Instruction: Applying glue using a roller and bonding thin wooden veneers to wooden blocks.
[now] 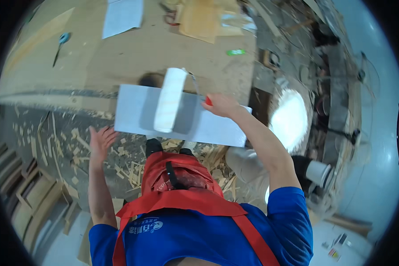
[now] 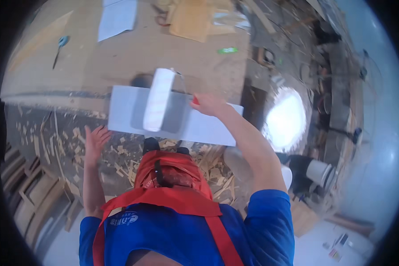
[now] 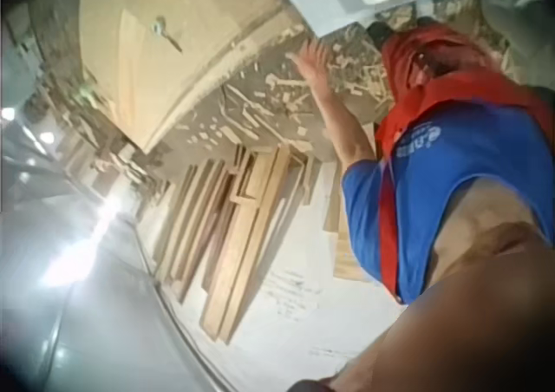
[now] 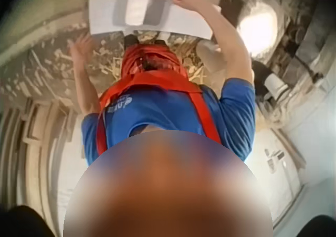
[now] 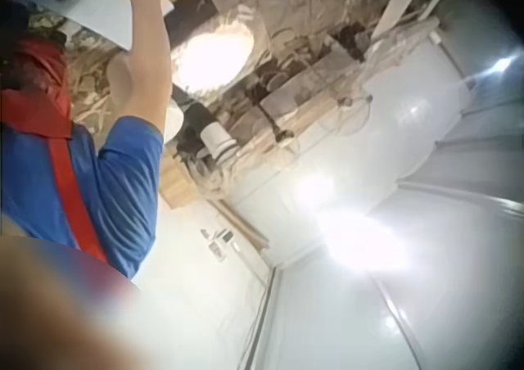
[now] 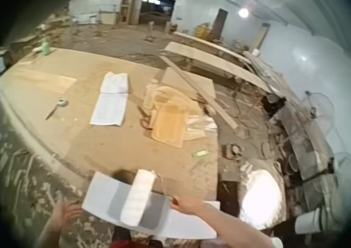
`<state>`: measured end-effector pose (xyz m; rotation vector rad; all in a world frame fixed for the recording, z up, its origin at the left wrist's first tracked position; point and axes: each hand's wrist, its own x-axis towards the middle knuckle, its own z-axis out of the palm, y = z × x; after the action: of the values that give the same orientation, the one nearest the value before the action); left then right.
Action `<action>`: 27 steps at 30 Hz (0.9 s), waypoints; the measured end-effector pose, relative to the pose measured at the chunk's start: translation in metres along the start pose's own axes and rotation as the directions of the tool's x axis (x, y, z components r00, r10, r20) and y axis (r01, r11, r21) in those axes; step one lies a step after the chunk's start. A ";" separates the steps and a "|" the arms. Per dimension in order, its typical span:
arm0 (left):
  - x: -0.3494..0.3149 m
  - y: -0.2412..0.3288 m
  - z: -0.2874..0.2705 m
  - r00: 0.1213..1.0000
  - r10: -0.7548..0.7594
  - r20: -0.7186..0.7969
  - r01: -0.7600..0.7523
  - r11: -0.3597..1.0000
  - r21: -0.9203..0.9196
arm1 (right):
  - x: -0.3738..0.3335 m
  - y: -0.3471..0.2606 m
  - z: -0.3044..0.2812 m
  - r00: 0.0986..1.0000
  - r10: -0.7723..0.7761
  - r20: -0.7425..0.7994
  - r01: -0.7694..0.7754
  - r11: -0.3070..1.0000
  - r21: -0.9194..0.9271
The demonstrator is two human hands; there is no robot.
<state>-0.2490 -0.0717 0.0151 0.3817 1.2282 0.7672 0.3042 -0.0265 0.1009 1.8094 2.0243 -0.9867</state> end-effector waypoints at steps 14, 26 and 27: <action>-0.001 0.015 0.008 0.995 -0.057 -0.086 0.069 0.988 0.141 | -0.215 0.076 0.147 0.696 0.678 -0.235 -0.354 0.609 0.709; 0.027 0.001 0.002 0.974 0.025 -0.224 0.006 0.991 0.136 | -0.353 0.046 0.254 0.478 0.869 -0.123 -0.315 0.300 0.900; 0.023 -0.001 -0.007 0.956 0.069 -0.286 -0.024 0.987 0.157 | -0.352 0.057 0.248 0.468 0.874 -0.128 -0.309 0.298 0.903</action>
<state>-0.2523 -0.0567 -0.0038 0.4349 1.5652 0.7914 0.3660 -0.4565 0.1100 3.4470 0.5987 -1.1503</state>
